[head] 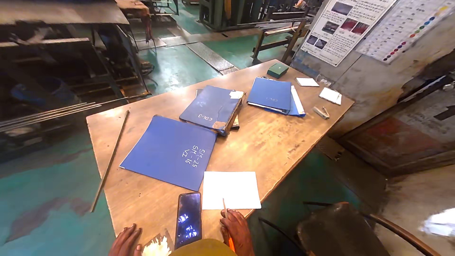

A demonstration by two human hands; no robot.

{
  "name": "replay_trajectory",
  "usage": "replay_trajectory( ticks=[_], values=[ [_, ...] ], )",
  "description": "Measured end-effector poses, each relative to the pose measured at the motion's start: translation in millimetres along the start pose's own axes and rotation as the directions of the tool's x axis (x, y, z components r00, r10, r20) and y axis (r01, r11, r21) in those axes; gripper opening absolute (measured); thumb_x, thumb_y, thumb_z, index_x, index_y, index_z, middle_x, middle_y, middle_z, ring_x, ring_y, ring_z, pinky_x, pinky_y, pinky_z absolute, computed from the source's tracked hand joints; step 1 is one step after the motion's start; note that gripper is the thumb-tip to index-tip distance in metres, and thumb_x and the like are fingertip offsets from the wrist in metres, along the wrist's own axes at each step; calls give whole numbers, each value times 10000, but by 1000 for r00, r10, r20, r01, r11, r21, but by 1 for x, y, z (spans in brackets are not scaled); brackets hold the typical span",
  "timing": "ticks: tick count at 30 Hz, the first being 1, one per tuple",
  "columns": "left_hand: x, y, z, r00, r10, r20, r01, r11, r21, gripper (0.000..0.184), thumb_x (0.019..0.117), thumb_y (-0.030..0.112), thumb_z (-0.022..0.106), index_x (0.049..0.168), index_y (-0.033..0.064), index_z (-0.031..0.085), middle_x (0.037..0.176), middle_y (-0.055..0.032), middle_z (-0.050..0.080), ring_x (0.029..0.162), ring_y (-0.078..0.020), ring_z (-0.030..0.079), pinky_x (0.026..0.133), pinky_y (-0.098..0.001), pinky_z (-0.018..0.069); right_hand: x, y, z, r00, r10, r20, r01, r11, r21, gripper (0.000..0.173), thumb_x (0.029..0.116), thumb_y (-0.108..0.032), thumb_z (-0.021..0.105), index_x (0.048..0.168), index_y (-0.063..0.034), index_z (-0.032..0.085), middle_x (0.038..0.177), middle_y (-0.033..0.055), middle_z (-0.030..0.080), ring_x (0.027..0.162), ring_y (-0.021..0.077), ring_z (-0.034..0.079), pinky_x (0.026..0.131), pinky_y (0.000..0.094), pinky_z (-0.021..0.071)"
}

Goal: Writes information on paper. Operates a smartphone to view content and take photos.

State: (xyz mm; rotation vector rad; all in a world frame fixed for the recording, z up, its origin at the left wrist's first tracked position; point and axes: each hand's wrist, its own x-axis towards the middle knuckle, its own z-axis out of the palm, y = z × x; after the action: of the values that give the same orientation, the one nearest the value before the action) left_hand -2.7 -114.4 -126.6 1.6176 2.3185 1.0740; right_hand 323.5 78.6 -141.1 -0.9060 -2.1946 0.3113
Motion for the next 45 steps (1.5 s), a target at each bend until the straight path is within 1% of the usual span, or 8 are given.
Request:
replay_trajectory(
  ticks=[9,16,20,23,26,36,45],
  values=[
    [-2,-5,1,1000,8,0,-8,1000,-1,427,1038,285,479,1313,3,644,1423,-281,564,1435,-422,436,1234,-510,280,0,-1,0,1000,13,2,-13,1000,16,204,1032,-284,553,1116,-201,719,1252,13,717,1266,196,623,1106,407,474],
    [-1,-5,1,1000,2,5,-2,1000,1,424,1033,276,487,1312,-2,644,1426,-280,563,1433,-424,437,1237,-506,276,0,1,1,1000,-1,-5,1,1000,-2,211,1039,-296,537,1112,-213,716,1254,-1,715,1269,184,619,1106,398,473],
    [-2,-8,2,1000,-2,2,2,1000,-3,419,1035,283,492,1310,9,652,1428,-271,565,1438,-415,434,1234,-504,286,1,0,0,1000,5,5,-5,1000,-9,211,1037,-298,536,1112,-216,715,1247,0,719,1271,187,620,1108,404,472],
    [-2,-4,2,1000,-23,10,23,1000,-6,419,1038,273,488,1320,5,645,1437,-275,556,1445,-423,421,1239,-506,275,1,0,0,1000,12,7,-12,1000,3,217,1041,-308,535,1113,-214,717,1247,1,719,1266,185,622,1111,403,469],
    [1,5,-4,999,-40,34,40,999,-14,429,1029,240,491,1327,-34,632,1439,-301,546,1436,-461,421,1233,-538,277,3,-1,-1,1000,11,3,-12,1000,29,211,1020,-280,563,1092,-194,742,1217,18,735,1238,209,642,1086,421,487],
    [-1,3,-2,999,-30,21,30,999,-10,433,1036,262,481,1321,-23,640,1431,-296,554,1435,-455,425,1232,-528,282,1,0,0,1000,3,-2,-3,1000,-4,227,1044,-305,529,1120,-207,719,1239,1,722,1260,185,623,1106,397,467],
    [-1,2,-2,999,-29,20,29,1000,-10,424,1035,255,486,1323,-16,639,1436,-288,553,1442,-442,420,1237,-524,277,1,0,0,1000,10,10,-10,1000,7,229,1047,-317,525,1111,-210,717,1240,3,721,1259,191,623,1104,405,466]
  ],
)
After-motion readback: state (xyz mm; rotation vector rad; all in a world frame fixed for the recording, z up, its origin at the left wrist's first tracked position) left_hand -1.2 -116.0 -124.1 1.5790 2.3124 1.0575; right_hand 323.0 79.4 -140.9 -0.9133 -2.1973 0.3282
